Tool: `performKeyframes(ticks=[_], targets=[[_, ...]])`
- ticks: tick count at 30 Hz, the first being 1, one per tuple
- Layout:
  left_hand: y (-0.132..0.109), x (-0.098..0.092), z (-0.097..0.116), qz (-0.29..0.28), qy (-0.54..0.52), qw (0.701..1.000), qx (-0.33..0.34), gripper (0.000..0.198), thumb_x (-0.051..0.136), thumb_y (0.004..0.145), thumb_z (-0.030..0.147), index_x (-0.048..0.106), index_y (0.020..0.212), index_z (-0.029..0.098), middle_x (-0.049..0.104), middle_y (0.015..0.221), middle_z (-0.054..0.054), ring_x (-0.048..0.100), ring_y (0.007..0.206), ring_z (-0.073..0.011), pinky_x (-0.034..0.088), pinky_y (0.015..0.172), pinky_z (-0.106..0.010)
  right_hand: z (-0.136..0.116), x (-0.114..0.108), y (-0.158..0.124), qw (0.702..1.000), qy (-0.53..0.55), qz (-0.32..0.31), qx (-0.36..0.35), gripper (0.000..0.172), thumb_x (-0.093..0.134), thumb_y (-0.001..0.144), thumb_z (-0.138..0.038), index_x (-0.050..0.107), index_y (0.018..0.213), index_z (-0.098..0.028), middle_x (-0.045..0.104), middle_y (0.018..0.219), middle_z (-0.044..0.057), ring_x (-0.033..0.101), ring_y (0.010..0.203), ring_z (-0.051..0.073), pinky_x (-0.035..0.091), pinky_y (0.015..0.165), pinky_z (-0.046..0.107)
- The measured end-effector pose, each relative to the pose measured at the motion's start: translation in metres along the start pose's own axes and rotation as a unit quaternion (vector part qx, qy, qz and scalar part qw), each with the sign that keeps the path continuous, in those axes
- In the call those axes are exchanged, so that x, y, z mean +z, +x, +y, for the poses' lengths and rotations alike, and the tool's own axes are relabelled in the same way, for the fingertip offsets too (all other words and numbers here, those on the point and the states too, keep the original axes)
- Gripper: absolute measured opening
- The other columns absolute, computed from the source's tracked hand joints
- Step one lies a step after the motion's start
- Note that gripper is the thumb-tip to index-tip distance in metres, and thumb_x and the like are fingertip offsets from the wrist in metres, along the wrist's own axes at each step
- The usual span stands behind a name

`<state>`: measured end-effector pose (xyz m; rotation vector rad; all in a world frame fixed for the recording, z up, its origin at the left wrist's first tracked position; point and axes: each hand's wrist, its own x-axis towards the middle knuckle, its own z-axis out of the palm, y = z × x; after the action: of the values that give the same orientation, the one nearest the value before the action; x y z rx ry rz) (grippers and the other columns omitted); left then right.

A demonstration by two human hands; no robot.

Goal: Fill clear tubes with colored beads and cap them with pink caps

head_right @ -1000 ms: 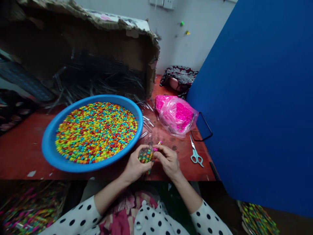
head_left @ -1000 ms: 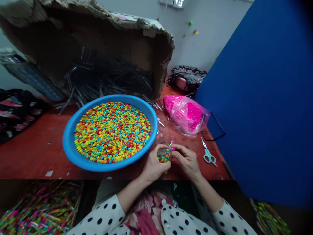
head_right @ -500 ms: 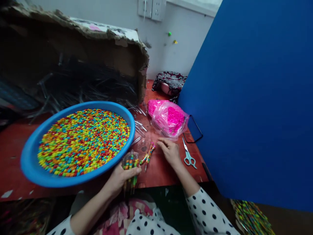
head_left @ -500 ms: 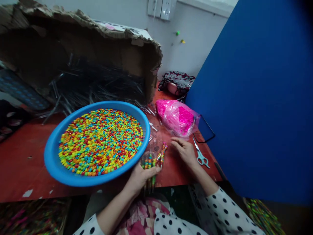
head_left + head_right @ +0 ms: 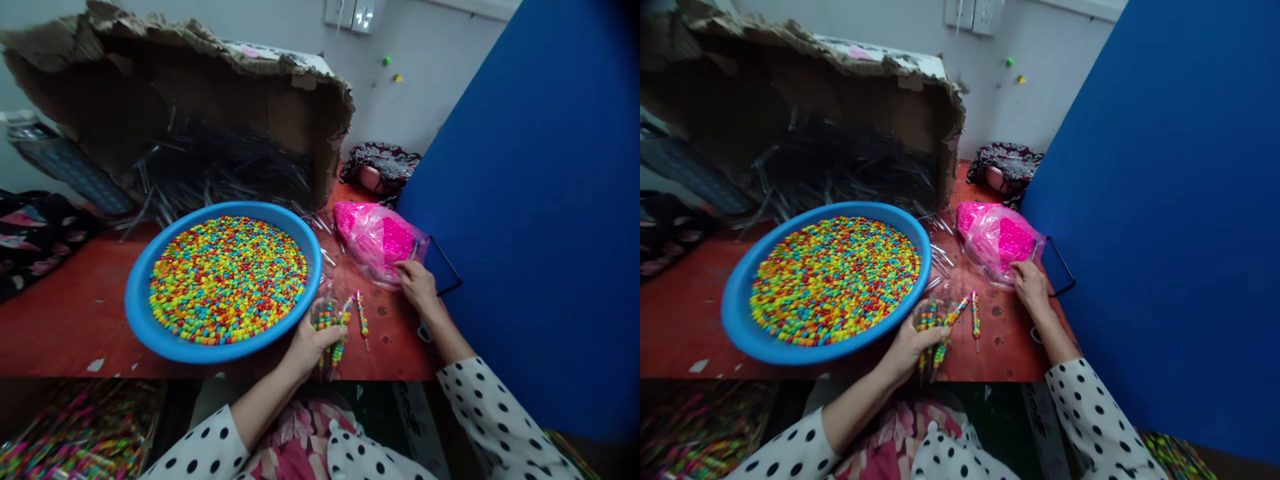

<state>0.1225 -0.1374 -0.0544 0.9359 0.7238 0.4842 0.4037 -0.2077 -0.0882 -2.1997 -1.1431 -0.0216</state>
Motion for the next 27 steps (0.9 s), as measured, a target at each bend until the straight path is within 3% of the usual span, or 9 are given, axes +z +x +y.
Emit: performKeyframes(ticks=[2, 5, 7, 11, 20, 27], targets=[[0.003, 0.002, -0.003, 0.003, 0.007, 1.0, 0.029, 0.04, 0.072, 0.062, 0.02, 0.053, 0.097, 0.017, 0.058, 0.079, 0.003, 0.054, 0.068, -0.0108, 0.046, 0.066, -0.023, -0.017, -0.004, -0.012, 0.988, 0.15, -0.002, 0.028, 0.023, 0.053, 0.079, -0.03, 0.067, 0.094, -0.019, 0.066, 0.089, 0.007, 0.062, 0.077, 0.02, 0.049, 0.072, 0.033], [0.007, 0.005, -0.007, 0.016, 0.023, 0.999, 0.046, 0.038, 0.072, 0.063, 0.022, 0.053, 0.096, 0.017, 0.058, 0.079, 0.002, 0.054, 0.069, -0.0116, 0.046, 0.066, -0.024, -0.055, -0.009, -0.035, 0.933, 0.338, -0.102, 0.069, 0.025, 0.057, 0.079, -0.036, 0.066, 0.097, -0.021, 0.066, 0.079, 0.003, 0.063, 0.071, 0.017, 0.051, 0.065, 0.03], [0.008, 0.006, -0.009, 0.026, 0.04, 0.998, 0.052, 0.044, 0.073, 0.061, 0.023, 0.051, 0.099, 0.017, 0.058, 0.08, 0.002, 0.054, 0.069, -0.0118, 0.045, 0.066, -0.024, -0.081, -0.01, -0.048, 0.906, 0.388, -0.152, 0.077, 0.026, 0.058, 0.08, -0.037, 0.066, 0.1, -0.021, 0.065, 0.074, 0.002, 0.063, 0.066, 0.016, 0.051, 0.061, 0.028], [0.009, 0.004, -0.011, 0.013, 0.076, 0.994, 0.075, 0.048, 0.074, 0.061, 0.023, 0.05, 0.101, 0.017, 0.057, 0.08, 0.002, 0.053, 0.069, -0.0118, 0.045, 0.066, -0.024, -0.107, -0.007, -0.062, 0.904, 0.393, -0.163, 0.046, 0.024, 0.06, 0.08, -0.035, 0.066, 0.097, -0.019, 0.065, 0.072, 0.001, 0.06, 0.063, 0.013, 0.05, 0.06, 0.026], [0.008, 0.001, -0.01, -0.015, 0.05, 0.997, 0.054, 0.051, 0.076, 0.057, 0.021, 0.05, 0.101, 0.015, 0.057, 0.079, 0.001, 0.051, 0.067, -0.0111, 0.044, 0.065, -0.024, -0.103, -0.004, -0.063, 0.91, 0.366, -0.193, -0.023, 0.02, 0.056, 0.084, -0.032, 0.069, 0.093, -0.02, 0.065, 0.074, 0.002, 0.06, 0.063, 0.013, 0.049, 0.059, 0.025], [0.007, 0.005, -0.005, -0.024, -0.011, 0.999, 0.045, 0.042, 0.074, 0.057, 0.016, 0.053, 0.094, 0.015, 0.058, 0.074, 0.003, 0.051, 0.062, -0.0097, 0.044, 0.06, -0.022, -0.104, -0.004, -0.067, 0.929, 0.317, -0.148, -0.118, 0.019, 0.055, 0.085, -0.024, 0.068, 0.099, -0.023, 0.068, 0.093, 0.004, 0.062, 0.086, 0.017, 0.048, 0.075, 0.028]])
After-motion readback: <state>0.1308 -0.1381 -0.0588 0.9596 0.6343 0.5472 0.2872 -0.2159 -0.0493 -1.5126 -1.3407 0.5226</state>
